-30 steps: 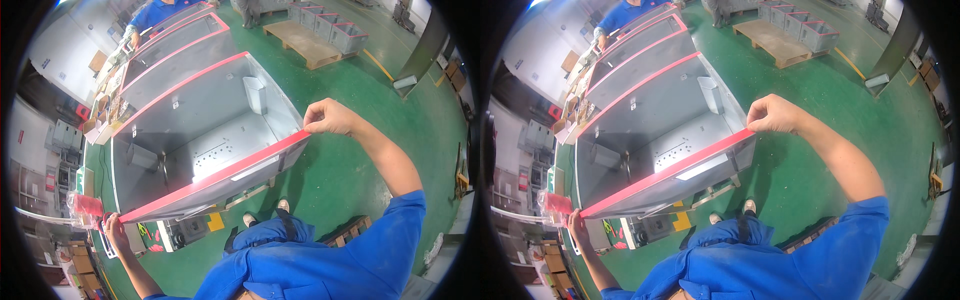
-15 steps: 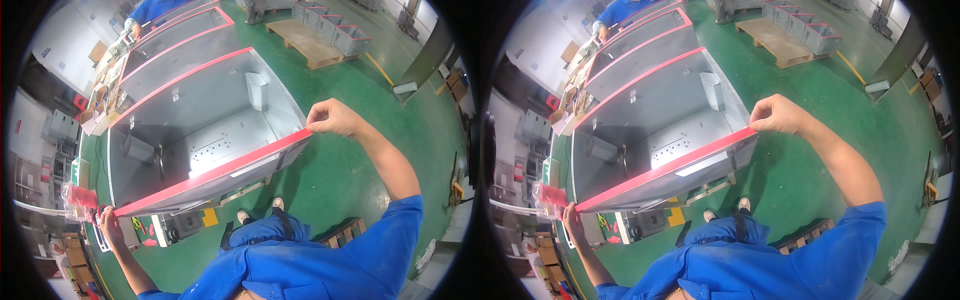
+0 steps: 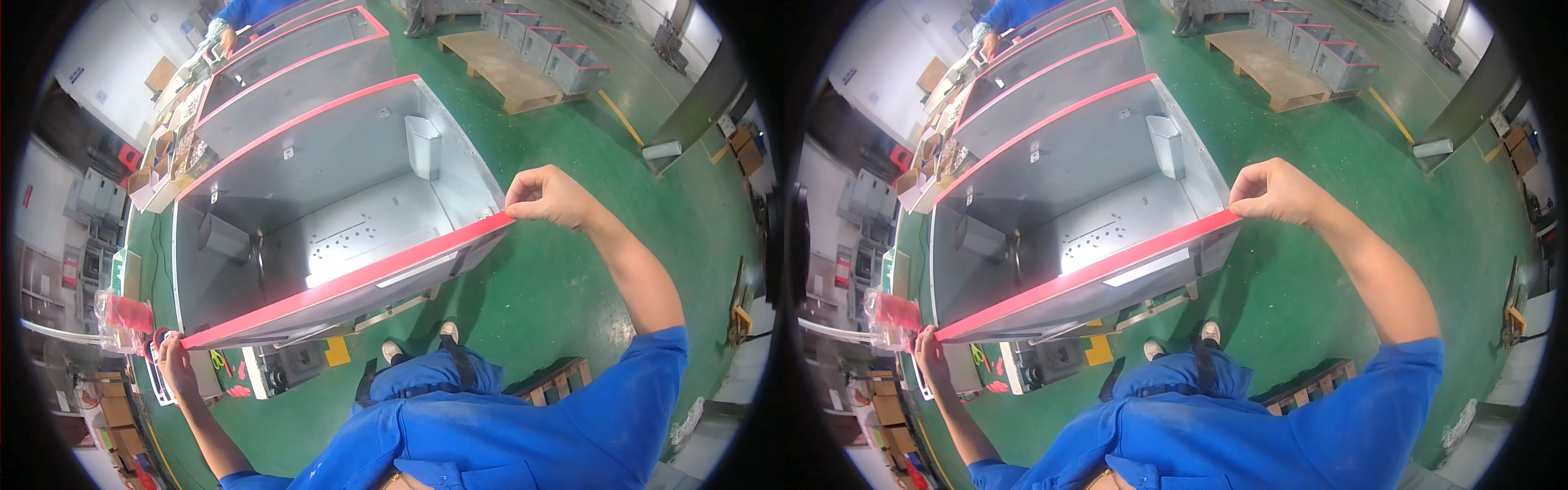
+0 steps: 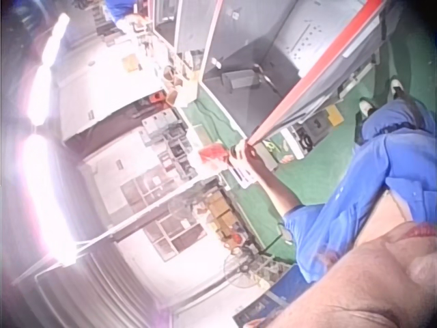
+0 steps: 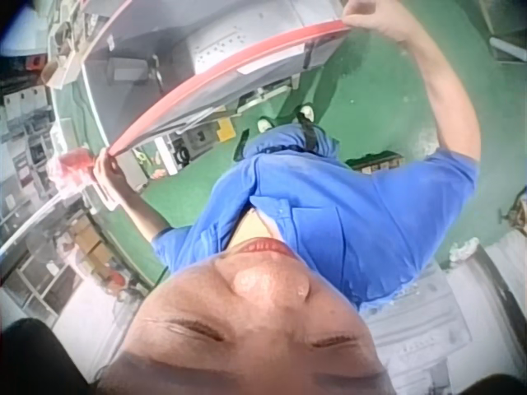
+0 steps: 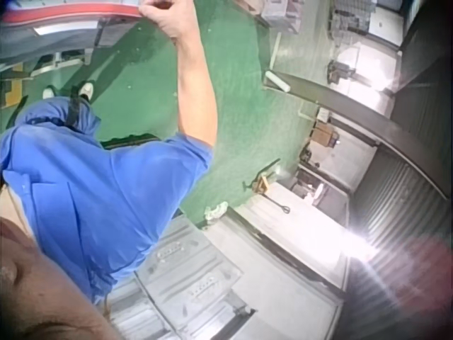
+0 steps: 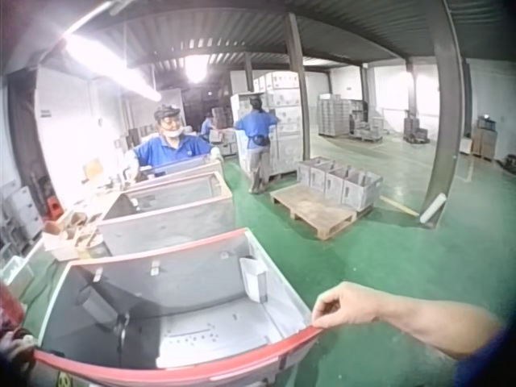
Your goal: The person applies red protective tape to the edges of a metal cabinet frame. They smooth the tape along the edges, use scissors to cut the tape at corners, and press it down to ensure adhesion. The person also wipes the surface of the cabinet with a cloth during the process.
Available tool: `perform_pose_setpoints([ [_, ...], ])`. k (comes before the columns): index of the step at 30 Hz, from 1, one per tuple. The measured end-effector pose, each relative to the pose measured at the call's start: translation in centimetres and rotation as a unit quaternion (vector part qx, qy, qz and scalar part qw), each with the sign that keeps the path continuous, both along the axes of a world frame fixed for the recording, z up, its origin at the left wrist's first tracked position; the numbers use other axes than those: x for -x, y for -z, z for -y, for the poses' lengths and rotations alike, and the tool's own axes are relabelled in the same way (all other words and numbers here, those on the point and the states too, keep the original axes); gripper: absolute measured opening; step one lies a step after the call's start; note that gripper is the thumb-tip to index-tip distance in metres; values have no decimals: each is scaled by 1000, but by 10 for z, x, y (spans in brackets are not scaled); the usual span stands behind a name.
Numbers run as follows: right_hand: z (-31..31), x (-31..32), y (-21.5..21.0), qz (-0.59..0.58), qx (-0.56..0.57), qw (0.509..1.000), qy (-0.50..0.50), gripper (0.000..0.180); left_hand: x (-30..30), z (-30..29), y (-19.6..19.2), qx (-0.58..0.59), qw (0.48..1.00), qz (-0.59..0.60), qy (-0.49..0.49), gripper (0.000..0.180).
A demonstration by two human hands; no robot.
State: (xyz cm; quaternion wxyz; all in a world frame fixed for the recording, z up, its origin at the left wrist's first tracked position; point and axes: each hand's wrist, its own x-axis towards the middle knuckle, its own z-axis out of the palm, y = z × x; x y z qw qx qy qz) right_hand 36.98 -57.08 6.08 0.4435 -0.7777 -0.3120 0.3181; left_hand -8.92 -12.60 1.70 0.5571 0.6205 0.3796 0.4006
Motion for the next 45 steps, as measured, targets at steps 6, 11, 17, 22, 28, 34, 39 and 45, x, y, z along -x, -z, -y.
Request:
perform_pose_setpoints([
  [6, 5, 6, 10, -11, -42, 999, 27, 15, -2, 4, 1, 7, 999, 18, -26, 5],
  [11, 8, 19, 14, -75, -84, 987, 112, 24, -7, 9, 1, -19, 999, 2, -47, 6],
  [17, 13, 24, 27, -162, -145, 963, 161, 24, 0, 0, 1, 5, 1000, 12, -9, 9],
  [22, 1, 31, 32, -142, -127, 966, 173, 31, -6, 10, -1, -15, 999, -11, -47, 9],
  [28, 3, 28, 42, -137, -167, 961, 175, 31, -9, 7, -5, -10, 1000, -17, -14, 11],
  [34, -2, 30, 42, -142, -168, 961, 169, 31, 1, 0, 0, 8, 1000, -10, -9, 7],
  [39, 0, 30, 44, -133, -156, 962, 181, 31, -4, 1, 1, -1, 999, -22, -28, 5],
  [45, 0, 30, 45, -133, -162, 960, 184, 30, -6, 4, 0, -25, 999, -31, 5, 4],
])
